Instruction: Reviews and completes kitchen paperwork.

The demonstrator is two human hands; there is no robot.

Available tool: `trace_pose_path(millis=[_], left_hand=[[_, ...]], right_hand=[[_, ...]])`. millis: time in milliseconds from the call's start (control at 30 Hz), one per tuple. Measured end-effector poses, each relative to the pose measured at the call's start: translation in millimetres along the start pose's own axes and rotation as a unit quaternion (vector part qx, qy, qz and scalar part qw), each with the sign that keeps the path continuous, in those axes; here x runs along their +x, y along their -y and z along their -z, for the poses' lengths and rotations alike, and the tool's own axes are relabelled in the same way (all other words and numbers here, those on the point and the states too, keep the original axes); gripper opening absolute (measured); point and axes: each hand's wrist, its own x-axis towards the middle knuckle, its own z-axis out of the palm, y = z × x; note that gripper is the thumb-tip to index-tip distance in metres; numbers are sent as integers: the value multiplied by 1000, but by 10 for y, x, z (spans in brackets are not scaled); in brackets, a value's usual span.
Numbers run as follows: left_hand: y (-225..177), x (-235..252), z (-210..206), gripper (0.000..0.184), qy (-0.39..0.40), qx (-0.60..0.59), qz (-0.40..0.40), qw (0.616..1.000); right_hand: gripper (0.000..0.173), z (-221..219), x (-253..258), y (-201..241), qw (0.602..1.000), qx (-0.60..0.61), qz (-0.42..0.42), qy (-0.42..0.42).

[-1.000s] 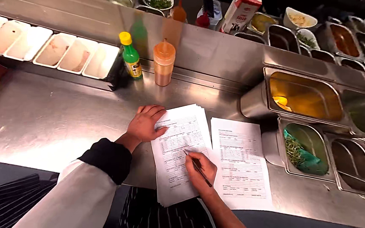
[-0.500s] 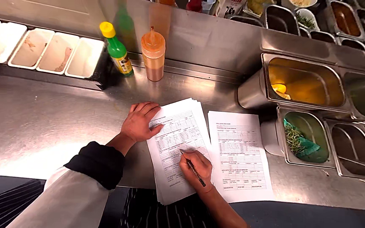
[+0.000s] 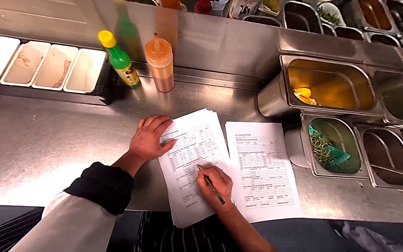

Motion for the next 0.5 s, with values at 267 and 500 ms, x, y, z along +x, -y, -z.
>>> trace_pose_path(millis=[267, 500], left_hand=[[-3, -7, 9, 64, 8, -3, 0, 1000], [-1, -19, -2, 64, -3, 0, -4, 1000]], right_hand=[[11, 2, -13, 11, 1000, 5, -12, -6], [11, 3, -20, 17, 1000, 7, -25, -11]])
